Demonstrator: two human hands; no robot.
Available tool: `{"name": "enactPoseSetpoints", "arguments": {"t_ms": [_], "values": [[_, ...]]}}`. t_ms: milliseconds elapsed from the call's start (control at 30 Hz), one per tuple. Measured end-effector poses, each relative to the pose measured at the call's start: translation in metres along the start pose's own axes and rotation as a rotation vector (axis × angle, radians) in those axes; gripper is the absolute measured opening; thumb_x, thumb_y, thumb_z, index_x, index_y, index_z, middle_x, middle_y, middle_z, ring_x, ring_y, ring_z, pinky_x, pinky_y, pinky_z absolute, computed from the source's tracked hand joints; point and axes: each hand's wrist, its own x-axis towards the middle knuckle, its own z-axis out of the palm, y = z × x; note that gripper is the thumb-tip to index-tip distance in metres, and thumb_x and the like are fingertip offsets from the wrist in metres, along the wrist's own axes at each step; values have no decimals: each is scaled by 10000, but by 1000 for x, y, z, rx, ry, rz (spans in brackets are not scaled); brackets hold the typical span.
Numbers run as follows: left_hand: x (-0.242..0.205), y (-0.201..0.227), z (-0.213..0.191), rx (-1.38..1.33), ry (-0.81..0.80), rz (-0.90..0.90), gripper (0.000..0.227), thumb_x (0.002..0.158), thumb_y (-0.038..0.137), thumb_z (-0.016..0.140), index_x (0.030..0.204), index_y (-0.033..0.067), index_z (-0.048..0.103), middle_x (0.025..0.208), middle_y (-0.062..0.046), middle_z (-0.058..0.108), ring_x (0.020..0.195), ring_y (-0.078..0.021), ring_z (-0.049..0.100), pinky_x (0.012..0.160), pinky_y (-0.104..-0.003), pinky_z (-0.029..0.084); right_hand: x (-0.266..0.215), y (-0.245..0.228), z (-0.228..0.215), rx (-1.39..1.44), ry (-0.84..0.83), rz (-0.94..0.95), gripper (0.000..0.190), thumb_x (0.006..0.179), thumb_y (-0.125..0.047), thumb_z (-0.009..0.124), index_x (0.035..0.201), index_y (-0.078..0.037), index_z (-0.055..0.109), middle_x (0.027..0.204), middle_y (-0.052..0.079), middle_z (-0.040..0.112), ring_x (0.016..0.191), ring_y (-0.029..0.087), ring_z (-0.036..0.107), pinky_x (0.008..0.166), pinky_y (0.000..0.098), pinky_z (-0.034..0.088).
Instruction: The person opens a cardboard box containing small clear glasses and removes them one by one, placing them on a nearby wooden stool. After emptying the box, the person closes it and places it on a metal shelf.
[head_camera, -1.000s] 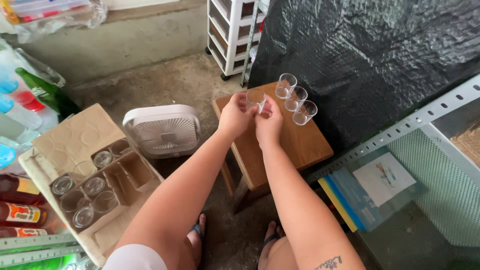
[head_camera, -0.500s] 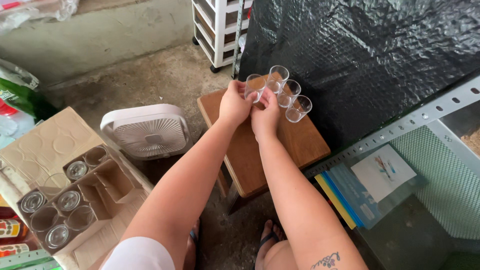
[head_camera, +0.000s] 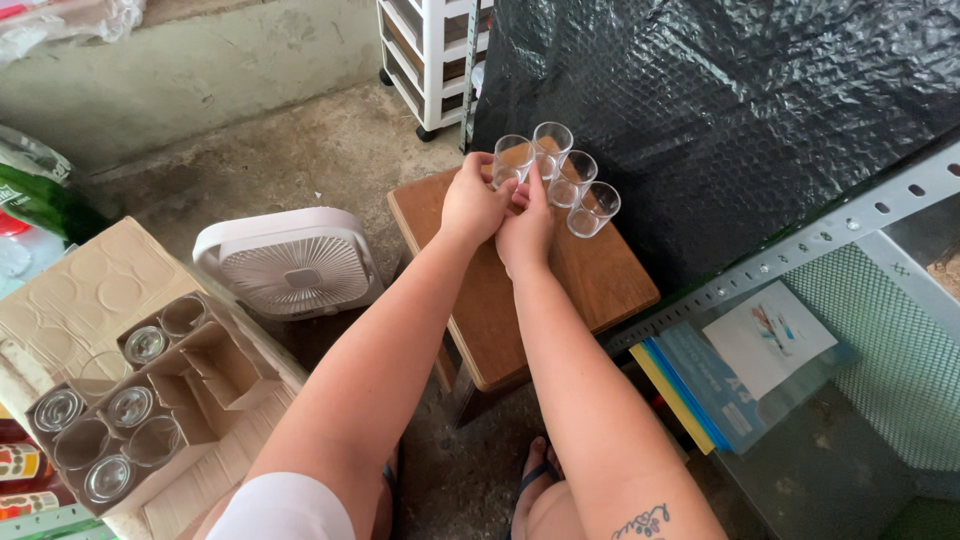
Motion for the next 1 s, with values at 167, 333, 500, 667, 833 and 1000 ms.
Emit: {"name": "enactPoseSetpoints", "arguments": {"t_ms": [167,333,500,667,833,1000], "values": [[-1,1,0,7,-12,-4,578,914,439,744,1417,256,526,1260,-25,697,1241,-234,670,1073,-417,541,-2,-4,0,0,-2,4,696,942,-121,763,1563,-157,449,1335,199,526,1251,275,611,936,250,665],[-3,2,-1,-6,-18,4,601,920,422,739,1453,245,524,1293,-44,692,1259,-235,663,1088,-412,531,-3,-6,0,15,-9,10,719,932,-100,774,1564,-104,431,1346,219,538,1272,303,608,970,283,655],[1,-6,1,-5,-8,21,609,903,433,758,1444,251,547,1320,-56,682,1278,-252,651,1103,-418,526,1,0,0,54,-2,46,722,906,-119,809,1533,-52,458,1387,209,536,1263,271,625,931,258,663],[-15,-4,-15,-8,12,26,625,898,425,766,1444,210,551,1343,-74,664,1271,-252,655,1093,-417,531,-13,-17,-6,42,32,73,513,930,-194,774,1402,-86,606,1204,129,629,1091,189,680,789,231,680],[-27,-16,-37,4,-4,31,622,880,489,779,1409,230,579,1315,-40,687,1224,-210,683,1056,-396,554,-46,-38,-1,56,-16,1,222,902,-77,750,1119,-123,757,940,72,676,846,114,641,633,261,662],[-66,-34,-89,-106,4,146,472,879,427,778,1281,196,687,1205,-38,768,1123,-249,734,962,-430,586,-89,-59,24,15,-152,-170,152,931,-84,692,1031,-166,771,830,3,716,721,39,615,676,182,604]]}}
